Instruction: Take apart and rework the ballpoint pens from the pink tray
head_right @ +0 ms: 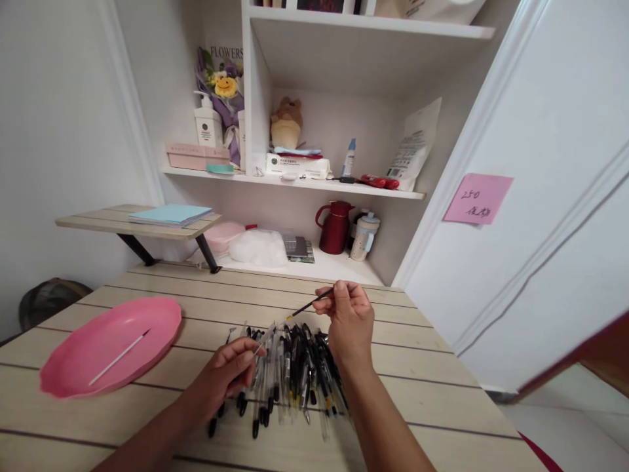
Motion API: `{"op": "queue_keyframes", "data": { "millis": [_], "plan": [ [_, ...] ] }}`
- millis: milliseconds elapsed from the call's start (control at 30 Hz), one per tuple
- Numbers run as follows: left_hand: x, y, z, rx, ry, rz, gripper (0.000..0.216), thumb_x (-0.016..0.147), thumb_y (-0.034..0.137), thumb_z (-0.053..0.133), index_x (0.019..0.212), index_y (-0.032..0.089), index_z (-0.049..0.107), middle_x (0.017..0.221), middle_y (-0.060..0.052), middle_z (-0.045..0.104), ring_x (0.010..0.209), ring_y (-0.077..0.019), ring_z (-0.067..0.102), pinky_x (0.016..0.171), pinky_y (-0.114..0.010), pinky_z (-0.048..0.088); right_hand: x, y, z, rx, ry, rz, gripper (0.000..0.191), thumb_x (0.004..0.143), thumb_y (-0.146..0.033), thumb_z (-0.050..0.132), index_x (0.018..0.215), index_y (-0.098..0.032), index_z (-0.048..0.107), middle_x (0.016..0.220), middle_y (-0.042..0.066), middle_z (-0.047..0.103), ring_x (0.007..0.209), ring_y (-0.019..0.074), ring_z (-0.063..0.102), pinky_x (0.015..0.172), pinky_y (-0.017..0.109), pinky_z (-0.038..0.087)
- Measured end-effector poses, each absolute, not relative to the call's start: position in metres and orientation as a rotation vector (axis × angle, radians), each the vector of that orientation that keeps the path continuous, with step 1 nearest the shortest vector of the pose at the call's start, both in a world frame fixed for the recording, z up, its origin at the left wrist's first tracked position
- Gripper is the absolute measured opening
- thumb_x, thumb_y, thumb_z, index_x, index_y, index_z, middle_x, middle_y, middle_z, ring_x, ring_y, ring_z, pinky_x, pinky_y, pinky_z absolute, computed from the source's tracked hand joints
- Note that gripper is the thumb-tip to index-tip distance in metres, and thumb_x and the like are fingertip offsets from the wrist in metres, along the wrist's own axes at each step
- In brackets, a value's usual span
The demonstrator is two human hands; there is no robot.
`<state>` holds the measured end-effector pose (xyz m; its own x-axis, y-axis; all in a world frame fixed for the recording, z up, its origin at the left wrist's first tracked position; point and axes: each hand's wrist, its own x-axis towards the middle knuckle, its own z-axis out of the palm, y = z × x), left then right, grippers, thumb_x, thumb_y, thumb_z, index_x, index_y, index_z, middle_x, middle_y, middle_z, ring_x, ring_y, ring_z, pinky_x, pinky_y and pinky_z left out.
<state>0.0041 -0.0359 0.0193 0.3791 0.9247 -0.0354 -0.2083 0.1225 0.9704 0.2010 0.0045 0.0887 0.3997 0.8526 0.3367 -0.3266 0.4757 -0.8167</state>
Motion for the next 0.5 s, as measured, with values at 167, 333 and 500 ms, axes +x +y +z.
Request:
{"op": "queue_keyframes", "data": {
  "millis": [167,333,500],
  "plan": [
    [0.005,-0.037,0.02,1.158,0.809,0.964,0.026,0.074,0.037,0.053,0.085,0.014,0.055,0.048,0.004,0.047,0.035,-0.0008,0.023,0.036,-0.017,0.011,0.196,0.001,0.09,-0.705,-0.838,0.834,0.02,0.074,-0.034,0.055,0.075,-0.016,0.046,0.063,0.002,0.064,0.042,0.0077,0.055,0.043,0.019,0.043],
    [0.005,-0.036,0.019,1.161,0.846,0.971,0.027,0.073,0.038,0.053,0.085,0.014,0.056,0.048,0.004,0.047,0.034,-0.0008,0.022,0.036,-0.016,0.012,0.196,0.0,0.09,-0.721,-0.874,0.823,0.02,0.075,-0.034,0.055,0.076,-0.016,0.047,0.064,0.002,0.064,0.043,0.0086,0.056,0.044,0.02,0.043],
    [0.006,-0.036,0.019,1.184,0.908,0.987,0.025,0.074,0.037,0.053,0.085,0.014,0.056,0.047,0.005,0.047,0.034,-0.0008,0.022,0.035,-0.016,0.012,0.195,-0.007,0.091,-0.76,-0.958,0.741,0.02,0.076,-0.035,0.052,0.077,-0.016,0.047,0.068,0.003,0.064,0.047,0.01,0.058,0.047,0.022,0.044]
  ]
}}
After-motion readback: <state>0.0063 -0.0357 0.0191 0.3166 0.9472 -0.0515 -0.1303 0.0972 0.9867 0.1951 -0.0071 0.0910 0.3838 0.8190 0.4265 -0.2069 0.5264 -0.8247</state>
